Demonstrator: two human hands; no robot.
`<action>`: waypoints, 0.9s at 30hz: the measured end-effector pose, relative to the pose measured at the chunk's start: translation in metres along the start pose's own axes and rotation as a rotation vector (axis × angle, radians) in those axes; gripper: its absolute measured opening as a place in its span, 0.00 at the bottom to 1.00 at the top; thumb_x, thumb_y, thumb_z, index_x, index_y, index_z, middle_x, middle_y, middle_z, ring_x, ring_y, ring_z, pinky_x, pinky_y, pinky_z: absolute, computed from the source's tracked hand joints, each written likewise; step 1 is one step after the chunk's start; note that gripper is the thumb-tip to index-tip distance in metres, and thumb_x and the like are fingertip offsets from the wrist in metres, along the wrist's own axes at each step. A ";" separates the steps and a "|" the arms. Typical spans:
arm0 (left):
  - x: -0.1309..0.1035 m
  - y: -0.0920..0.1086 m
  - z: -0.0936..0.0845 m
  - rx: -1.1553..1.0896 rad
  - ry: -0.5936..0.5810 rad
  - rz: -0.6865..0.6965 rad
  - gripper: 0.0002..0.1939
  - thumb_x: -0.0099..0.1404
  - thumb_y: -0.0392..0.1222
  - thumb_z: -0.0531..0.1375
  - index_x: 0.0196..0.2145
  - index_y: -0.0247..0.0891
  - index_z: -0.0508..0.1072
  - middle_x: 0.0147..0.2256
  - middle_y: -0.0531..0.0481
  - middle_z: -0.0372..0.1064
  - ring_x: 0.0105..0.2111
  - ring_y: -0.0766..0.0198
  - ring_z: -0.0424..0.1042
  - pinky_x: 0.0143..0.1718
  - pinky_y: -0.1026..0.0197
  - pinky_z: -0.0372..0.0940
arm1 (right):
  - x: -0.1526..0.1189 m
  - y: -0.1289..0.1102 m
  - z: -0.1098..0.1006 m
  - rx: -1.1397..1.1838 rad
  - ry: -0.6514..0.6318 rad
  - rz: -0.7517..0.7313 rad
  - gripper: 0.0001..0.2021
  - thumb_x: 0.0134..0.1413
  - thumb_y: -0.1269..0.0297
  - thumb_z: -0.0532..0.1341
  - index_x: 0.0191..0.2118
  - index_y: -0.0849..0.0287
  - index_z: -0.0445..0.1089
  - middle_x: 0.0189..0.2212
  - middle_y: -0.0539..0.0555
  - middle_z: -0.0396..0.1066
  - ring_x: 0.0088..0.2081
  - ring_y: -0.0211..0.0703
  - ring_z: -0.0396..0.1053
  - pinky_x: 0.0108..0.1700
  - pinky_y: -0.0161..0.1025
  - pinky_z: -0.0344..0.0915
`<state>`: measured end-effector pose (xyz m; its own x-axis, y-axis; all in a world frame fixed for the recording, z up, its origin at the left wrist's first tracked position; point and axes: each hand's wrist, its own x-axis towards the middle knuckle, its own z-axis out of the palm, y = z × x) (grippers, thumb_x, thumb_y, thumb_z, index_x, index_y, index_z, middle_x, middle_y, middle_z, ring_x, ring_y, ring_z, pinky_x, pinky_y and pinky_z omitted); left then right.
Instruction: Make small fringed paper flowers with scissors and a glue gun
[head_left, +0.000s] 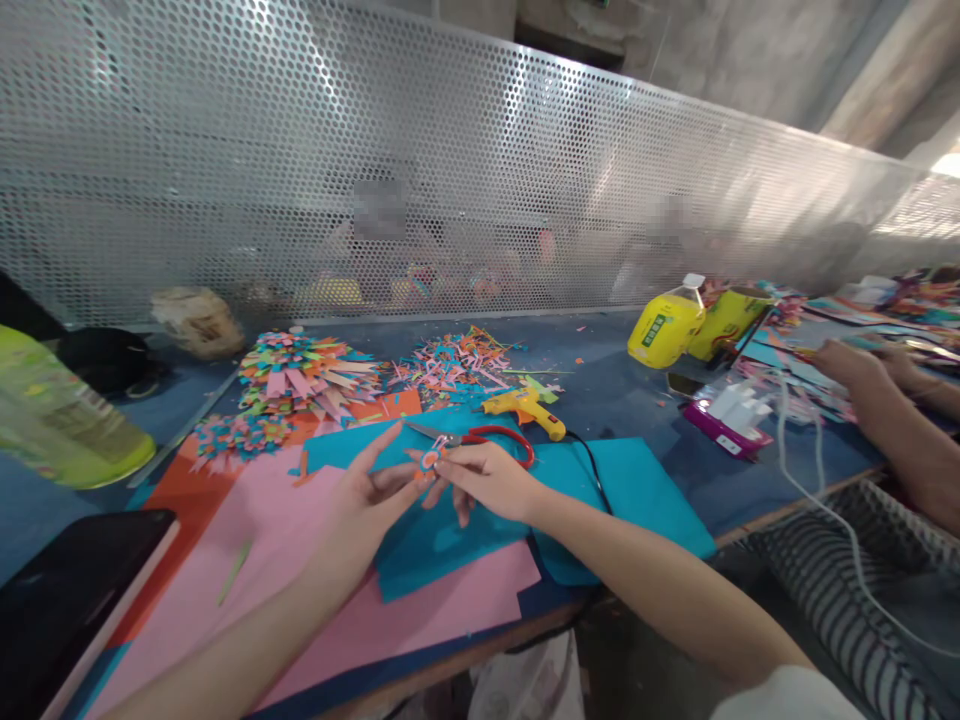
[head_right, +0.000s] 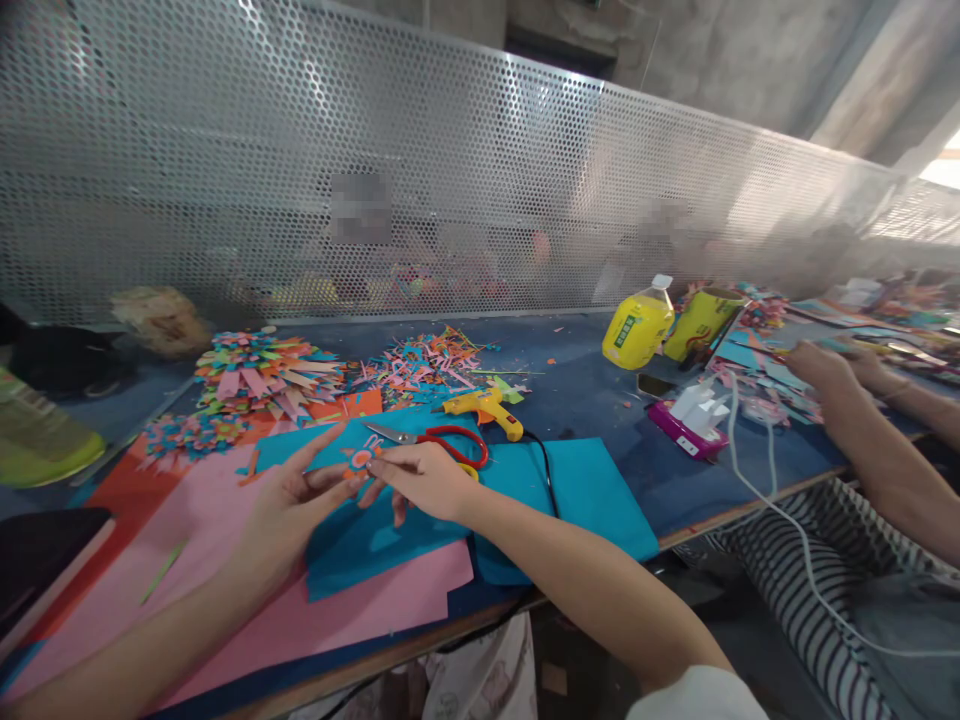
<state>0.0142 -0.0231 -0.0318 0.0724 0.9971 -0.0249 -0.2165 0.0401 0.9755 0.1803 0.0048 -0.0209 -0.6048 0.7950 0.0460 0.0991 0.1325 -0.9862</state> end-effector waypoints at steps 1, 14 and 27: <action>0.000 0.001 0.001 -0.001 0.003 -0.006 0.43 0.48 0.40 0.66 0.59 0.41 0.50 0.30 0.51 0.75 0.31 0.63 0.74 0.34 0.63 0.67 | 0.000 0.000 0.000 -0.006 0.007 -0.001 0.21 0.54 0.49 0.52 0.39 0.62 0.70 0.29 0.54 0.73 0.14 0.27 0.62 0.19 0.27 0.59; -0.002 0.003 0.003 0.085 0.064 0.063 0.40 0.48 0.39 0.66 0.57 0.44 0.54 0.24 0.58 0.72 0.26 0.69 0.71 0.31 0.68 0.65 | -0.001 0.001 0.000 -0.014 -0.022 0.024 0.23 0.52 0.47 0.51 0.37 0.64 0.69 0.30 0.54 0.73 0.14 0.28 0.61 0.19 0.29 0.60; -0.003 0.005 0.004 0.077 0.031 0.062 0.42 0.49 0.40 0.65 0.58 0.41 0.50 0.25 0.57 0.73 0.25 0.66 0.71 0.31 0.65 0.66 | -0.001 0.000 0.001 0.019 -0.048 0.024 0.22 0.52 0.48 0.52 0.32 0.65 0.69 0.29 0.55 0.73 0.15 0.28 0.63 0.19 0.27 0.60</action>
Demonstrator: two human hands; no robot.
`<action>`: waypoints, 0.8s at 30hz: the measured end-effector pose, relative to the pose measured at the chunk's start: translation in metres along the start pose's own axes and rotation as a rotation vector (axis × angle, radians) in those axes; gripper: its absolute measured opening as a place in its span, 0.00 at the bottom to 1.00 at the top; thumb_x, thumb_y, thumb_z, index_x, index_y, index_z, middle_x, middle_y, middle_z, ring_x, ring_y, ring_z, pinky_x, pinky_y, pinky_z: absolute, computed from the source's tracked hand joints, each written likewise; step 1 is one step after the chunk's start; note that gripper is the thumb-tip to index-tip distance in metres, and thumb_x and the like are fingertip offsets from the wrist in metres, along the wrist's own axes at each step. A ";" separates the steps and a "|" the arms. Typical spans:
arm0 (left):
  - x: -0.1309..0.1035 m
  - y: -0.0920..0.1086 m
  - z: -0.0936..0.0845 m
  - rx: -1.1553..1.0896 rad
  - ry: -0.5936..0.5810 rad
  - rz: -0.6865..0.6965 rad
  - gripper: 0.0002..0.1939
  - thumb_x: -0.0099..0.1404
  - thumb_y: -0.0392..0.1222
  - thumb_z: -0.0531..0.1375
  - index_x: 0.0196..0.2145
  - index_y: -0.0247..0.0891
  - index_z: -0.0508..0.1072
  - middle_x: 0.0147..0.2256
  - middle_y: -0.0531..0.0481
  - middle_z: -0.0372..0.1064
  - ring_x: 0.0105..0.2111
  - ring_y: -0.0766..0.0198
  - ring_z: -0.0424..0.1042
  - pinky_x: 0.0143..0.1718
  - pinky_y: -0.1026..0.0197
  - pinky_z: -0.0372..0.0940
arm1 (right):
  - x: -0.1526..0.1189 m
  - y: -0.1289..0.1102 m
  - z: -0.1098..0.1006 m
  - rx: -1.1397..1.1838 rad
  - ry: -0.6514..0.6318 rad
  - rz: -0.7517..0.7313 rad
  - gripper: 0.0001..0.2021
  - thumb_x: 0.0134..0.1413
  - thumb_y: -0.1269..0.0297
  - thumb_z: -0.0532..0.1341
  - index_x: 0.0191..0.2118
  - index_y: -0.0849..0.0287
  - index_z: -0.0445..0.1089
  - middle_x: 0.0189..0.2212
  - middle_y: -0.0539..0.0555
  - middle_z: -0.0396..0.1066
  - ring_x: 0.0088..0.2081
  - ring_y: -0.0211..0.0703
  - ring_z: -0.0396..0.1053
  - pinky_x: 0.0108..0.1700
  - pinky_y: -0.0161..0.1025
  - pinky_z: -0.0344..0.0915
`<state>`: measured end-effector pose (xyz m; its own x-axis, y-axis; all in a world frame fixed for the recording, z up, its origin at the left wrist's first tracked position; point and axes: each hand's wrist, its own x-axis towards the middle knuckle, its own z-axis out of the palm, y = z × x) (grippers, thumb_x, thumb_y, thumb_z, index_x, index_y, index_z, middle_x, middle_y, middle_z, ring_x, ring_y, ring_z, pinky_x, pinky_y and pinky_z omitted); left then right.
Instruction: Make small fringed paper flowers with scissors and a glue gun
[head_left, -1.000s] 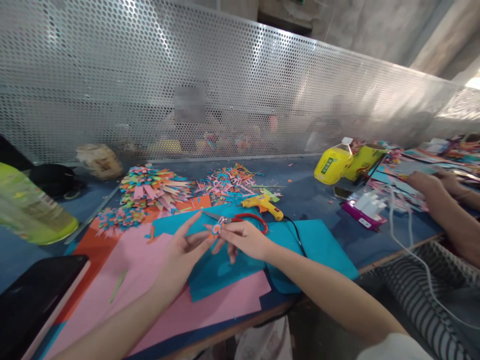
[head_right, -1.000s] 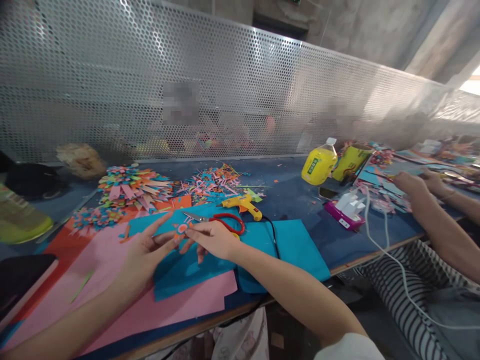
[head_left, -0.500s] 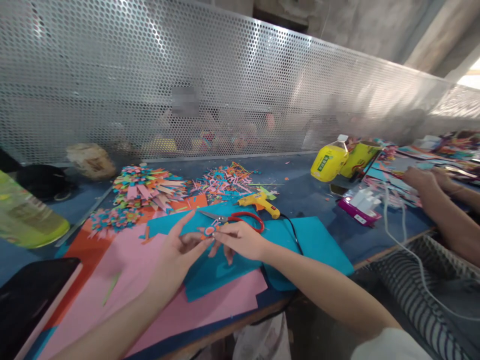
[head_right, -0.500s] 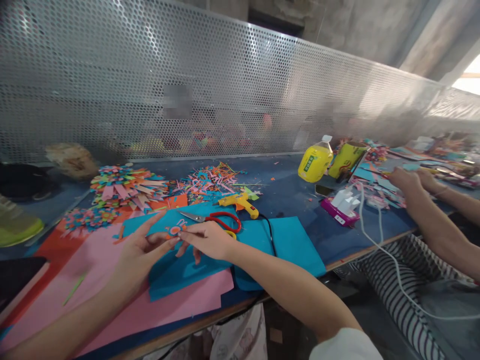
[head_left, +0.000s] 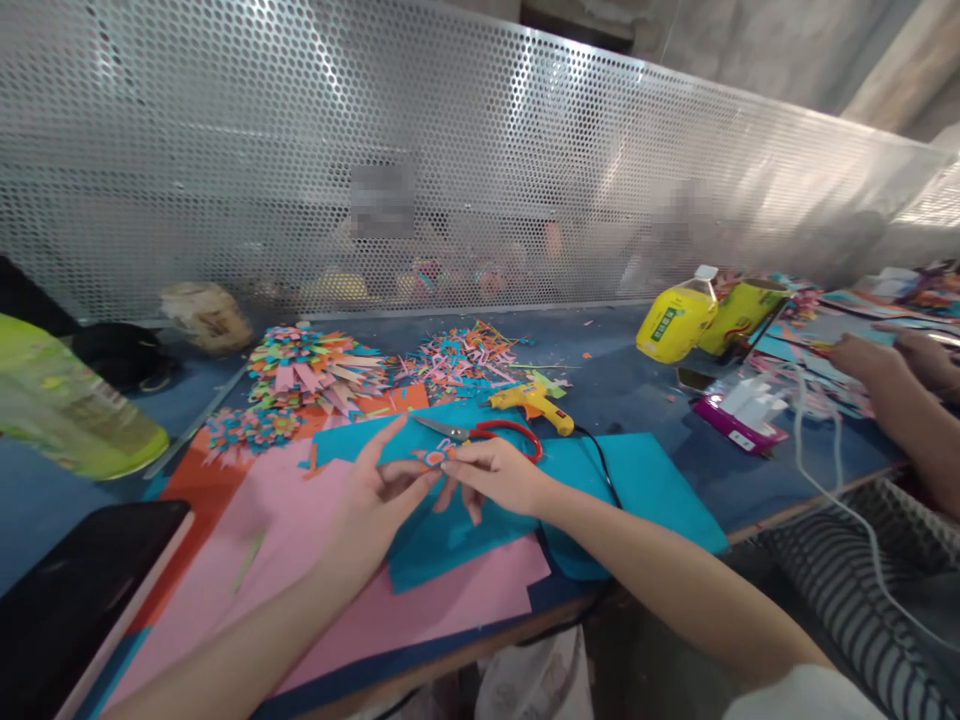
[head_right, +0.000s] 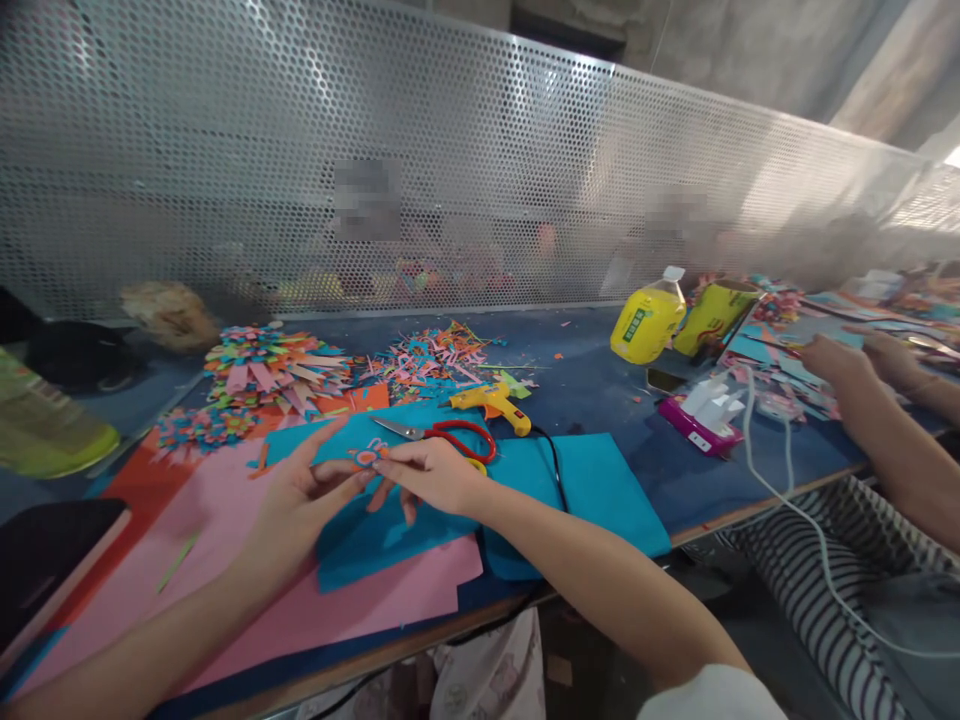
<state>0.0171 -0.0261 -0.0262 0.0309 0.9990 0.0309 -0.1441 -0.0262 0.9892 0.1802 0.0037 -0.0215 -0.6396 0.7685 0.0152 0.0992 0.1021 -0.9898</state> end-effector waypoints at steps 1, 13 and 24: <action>0.000 0.000 0.000 -0.002 0.002 -0.005 0.43 0.48 0.41 0.66 0.58 0.41 0.50 0.25 0.57 0.74 0.24 0.66 0.71 0.31 0.64 0.66 | 0.000 0.000 0.000 0.009 -0.001 0.001 0.21 0.53 0.48 0.52 0.32 0.65 0.69 0.29 0.55 0.73 0.15 0.28 0.63 0.19 0.27 0.60; -0.001 -0.001 -0.003 -0.004 0.011 0.036 0.43 0.48 0.42 0.66 0.58 0.40 0.50 0.28 0.52 0.76 0.34 0.60 0.74 0.41 0.58 0.65 | 0.006 -0.001 -0.011 0.142 0.088 -0.045 0.20 0.51 0.49 0.54 0.29 0.65 0.67 0.23 0.53 0.73 0.12 0.30 0.63 0.16 0.28 0.57; 0.002 0.002 -0.005 0.033 0.084 0.090 0.23 0.50 0.43 0.65 0.44 0.41 0.65 0.25 0.55 0.72 0.33 0.63 0.73 0.35 0.63 0.64 | 0.011 0.005 -0.018 0.183 0.207 -0.008 0.19 0.50 0.47 0.55 0.29 0.62 0.61 0.24 0.55 0.74 0.13 0.33 0.65 0.15 0.28 0.56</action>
<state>0.0121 -0.0244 -0.0249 -0.0640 0.9920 0.1092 -0.1095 -0.1157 0.9872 0.1878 0.0242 -0.0239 -0.4686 0.8828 0.0332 -0.0569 0.0073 -0.9984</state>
